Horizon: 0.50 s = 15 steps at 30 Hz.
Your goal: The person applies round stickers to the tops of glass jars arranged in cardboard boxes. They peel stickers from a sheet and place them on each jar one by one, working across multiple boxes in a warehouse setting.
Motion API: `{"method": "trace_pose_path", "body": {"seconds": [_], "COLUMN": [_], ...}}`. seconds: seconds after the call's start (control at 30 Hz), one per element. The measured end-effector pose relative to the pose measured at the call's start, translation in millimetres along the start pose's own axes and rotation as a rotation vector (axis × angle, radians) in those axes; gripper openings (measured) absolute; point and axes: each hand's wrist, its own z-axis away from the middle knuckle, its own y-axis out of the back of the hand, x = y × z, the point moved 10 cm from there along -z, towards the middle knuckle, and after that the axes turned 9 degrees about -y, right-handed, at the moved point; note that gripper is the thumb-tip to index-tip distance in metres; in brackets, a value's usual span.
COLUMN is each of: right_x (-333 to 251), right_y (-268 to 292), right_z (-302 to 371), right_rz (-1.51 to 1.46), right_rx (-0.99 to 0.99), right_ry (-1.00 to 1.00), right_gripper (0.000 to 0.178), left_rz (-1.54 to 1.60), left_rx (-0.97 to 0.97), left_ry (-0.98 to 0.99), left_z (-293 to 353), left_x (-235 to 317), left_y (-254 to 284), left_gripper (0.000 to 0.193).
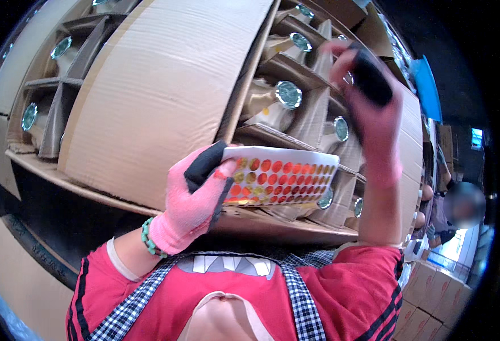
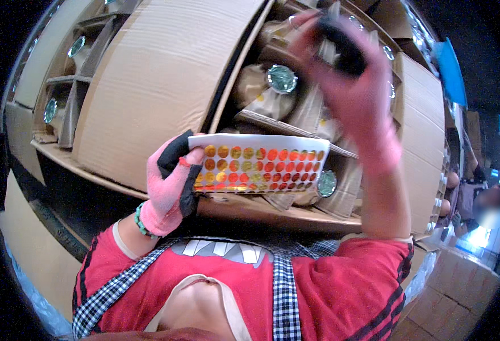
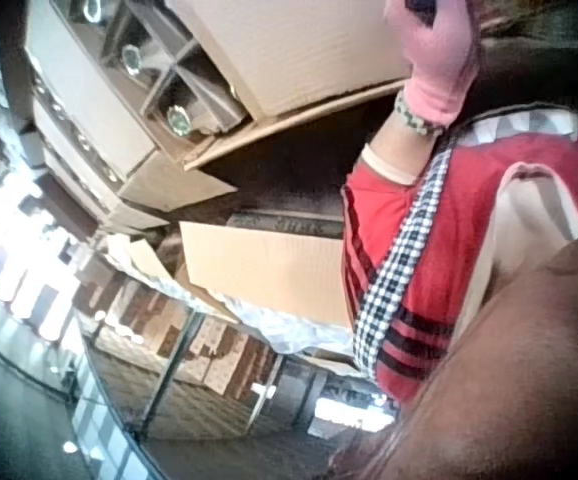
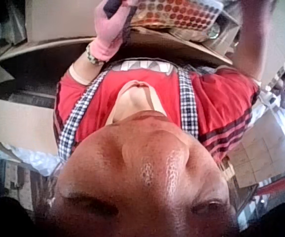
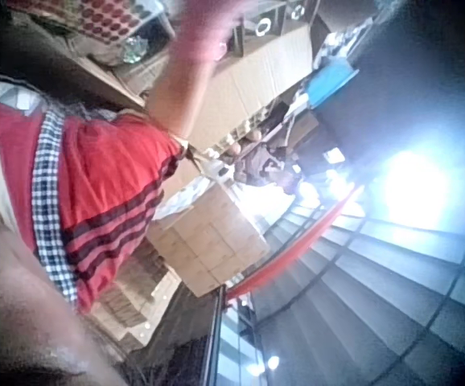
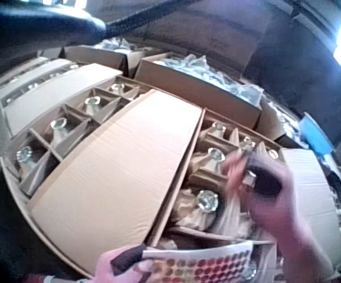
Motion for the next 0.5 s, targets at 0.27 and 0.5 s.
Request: {"method": "trace_pose_path", "body": {"seconds": [0.27, 0.5], "right_x": [288.1, 332.2], "right_y": [145.6, 93.9], "right_z": [-47.3, -86.0], "right_rz": [0.795, 1.039], "right_rx": [0.168, -0.087], "right_ry": [-0.615, -0.5], "right_gripper": [0.023, 0.025], "left_rz": [0.014, -0.132], "left_rx": [-0.035, -0.029], "left_ry": [-0.049, -0.043], "left_z": [-5.1, -4.8], "left_x": [-0.2, 0.7], "left_y": [-10.1, -6.9], "left_gripper": [0.015, 0.017]}}
